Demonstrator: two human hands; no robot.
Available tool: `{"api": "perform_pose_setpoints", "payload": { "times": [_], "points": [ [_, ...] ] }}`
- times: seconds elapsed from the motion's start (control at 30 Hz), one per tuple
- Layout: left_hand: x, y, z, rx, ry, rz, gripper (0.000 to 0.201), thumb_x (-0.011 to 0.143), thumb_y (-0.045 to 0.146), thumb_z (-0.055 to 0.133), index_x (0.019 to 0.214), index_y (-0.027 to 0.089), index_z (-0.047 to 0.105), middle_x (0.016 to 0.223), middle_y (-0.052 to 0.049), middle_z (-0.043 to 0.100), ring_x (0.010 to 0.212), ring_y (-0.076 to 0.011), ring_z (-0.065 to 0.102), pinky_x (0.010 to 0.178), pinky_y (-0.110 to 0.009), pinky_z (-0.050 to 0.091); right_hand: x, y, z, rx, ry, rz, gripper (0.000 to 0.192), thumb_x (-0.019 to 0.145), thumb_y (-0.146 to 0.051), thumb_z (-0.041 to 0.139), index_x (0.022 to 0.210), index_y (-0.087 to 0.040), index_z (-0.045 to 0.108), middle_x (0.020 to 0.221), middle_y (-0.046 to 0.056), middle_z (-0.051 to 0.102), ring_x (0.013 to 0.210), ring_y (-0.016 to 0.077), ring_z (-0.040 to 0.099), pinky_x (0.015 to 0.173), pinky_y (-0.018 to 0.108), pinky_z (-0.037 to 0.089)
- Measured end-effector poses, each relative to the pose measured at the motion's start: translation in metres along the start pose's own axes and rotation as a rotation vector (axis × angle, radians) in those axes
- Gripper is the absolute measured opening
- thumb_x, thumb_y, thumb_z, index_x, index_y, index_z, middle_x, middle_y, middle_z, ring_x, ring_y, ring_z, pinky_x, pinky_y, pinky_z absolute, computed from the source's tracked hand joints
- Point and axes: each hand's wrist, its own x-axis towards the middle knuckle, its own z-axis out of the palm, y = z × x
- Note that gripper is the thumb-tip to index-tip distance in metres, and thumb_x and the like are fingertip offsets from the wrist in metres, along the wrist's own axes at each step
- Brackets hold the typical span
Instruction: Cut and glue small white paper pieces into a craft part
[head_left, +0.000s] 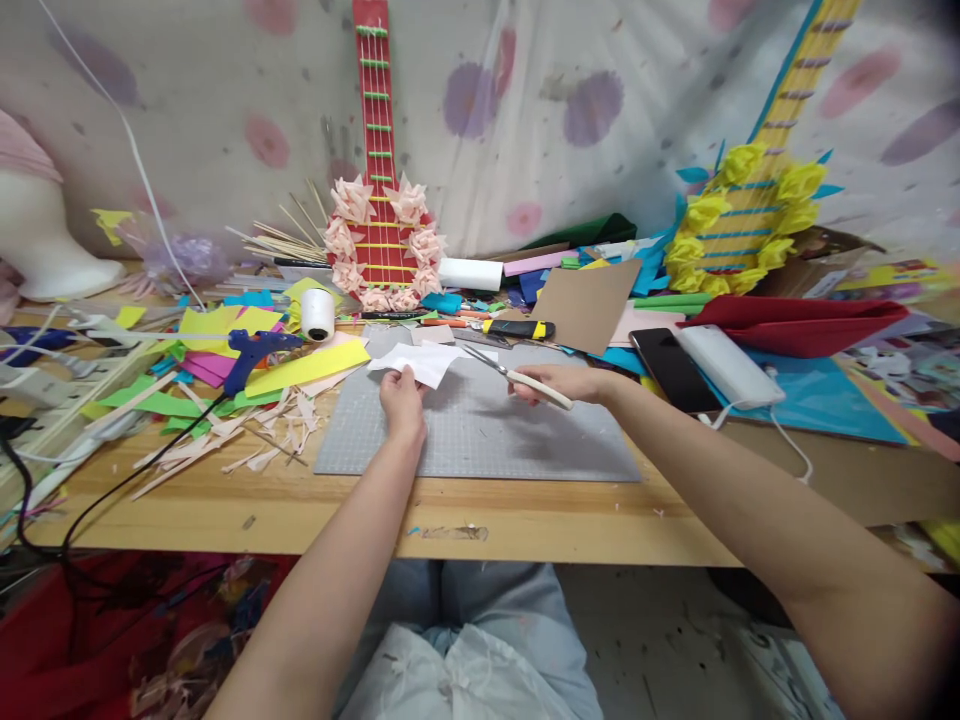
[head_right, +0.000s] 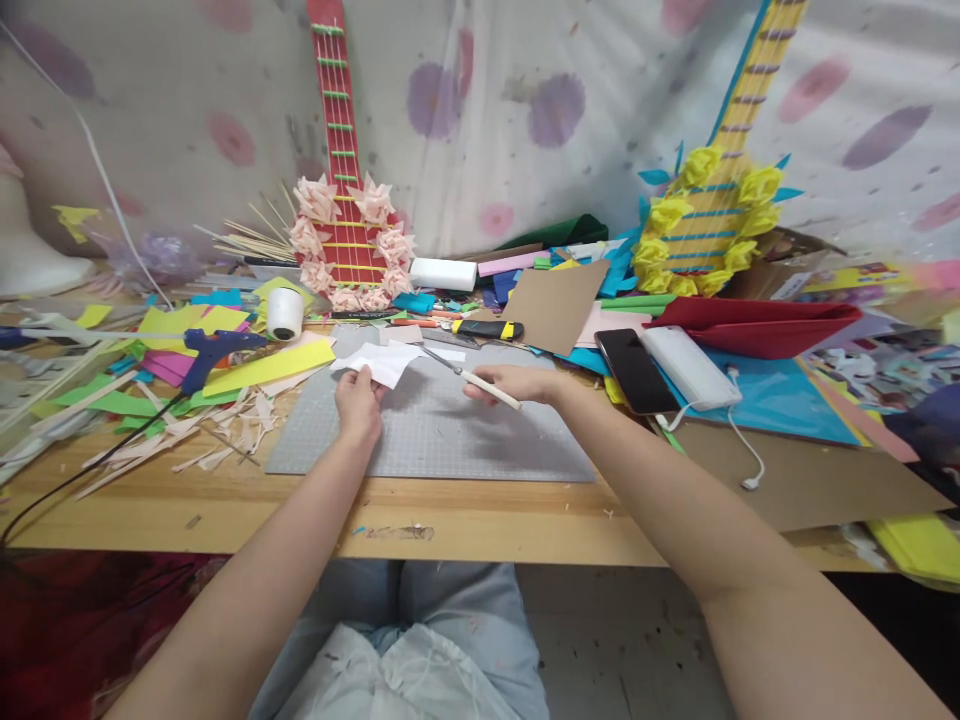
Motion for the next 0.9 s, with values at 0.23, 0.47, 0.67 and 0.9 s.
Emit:
{"api": "perform_pose_setpoints", "payload": {
  "times": [0.23,0.47,0.67,0.9],
  "points": [
    [0.003,-0.005,-0.003,-0.031,-0.02,0.044,0.014,0.074,0.027,0.049,0.072,0.018,0.037,0.071,0.0,0.058,0.069,-0.0098,0.06,0.07,-0.027,0.049,0.015,-0.02,0.01,0.087,-0.252,0.144,0.052,0.063,-0.062,0.055,0.081,-0.014,0.051,0.065,0.0,0.052,0.055,0.0096,0.049,0.052,0.023,0.039],
    [0.001,-0.004,-0.004,-0.041,-0.019,0.049,0.014,0.074,0.027,0.049,0.072,0.018,0.038,0.073,-0.001,0.06,0.073,-0.0107,0.061,0.071,-0.028,0.048,0.019,-0.017,0.005,0.116,-0.344,0.147,0.056,0.064,-0.065,0.052,0.085,-0.013,0.055,0.065,0.002,0.057,0.054,0.0102,0.052,0.052,0.023,0.04],
    [0.001,-0.004,-0.002,-0.022,-0.027,0.048,0.013,0.073,0.027,0.049,0.073,0.018,0.039,0.078,-0.002,0.061,0.076,-0.0113,0.061,0.071,-0.027,0.048,0.006,-0.01,-0.006,0.128,-0.339,0.111,0.061,0.064,-0.068,0.048,0.089,-0.013,0.055,0.066,0.002,0.056,0.056,0.0103,0.052,0.054,0.023,0.041],
    [0.0,-0.003,-0.003,-0.073,-0.031,0.036,0.014,0.073,0.027,0.05,0.072,0.018,0.04,0.076,-0.002,0.061,0.073,-0.0104,0.061,0.071,-0.027,0.048,0.031,-0.012,0.008,0.114,-0.297,0.051,0.051,0.067,-0.064,0.048,0.084,-0.016,0.054,0.064,-0.001,0.053,0.055,0.0089,0.049,0.053,0.022,0.039]
  ]
}}
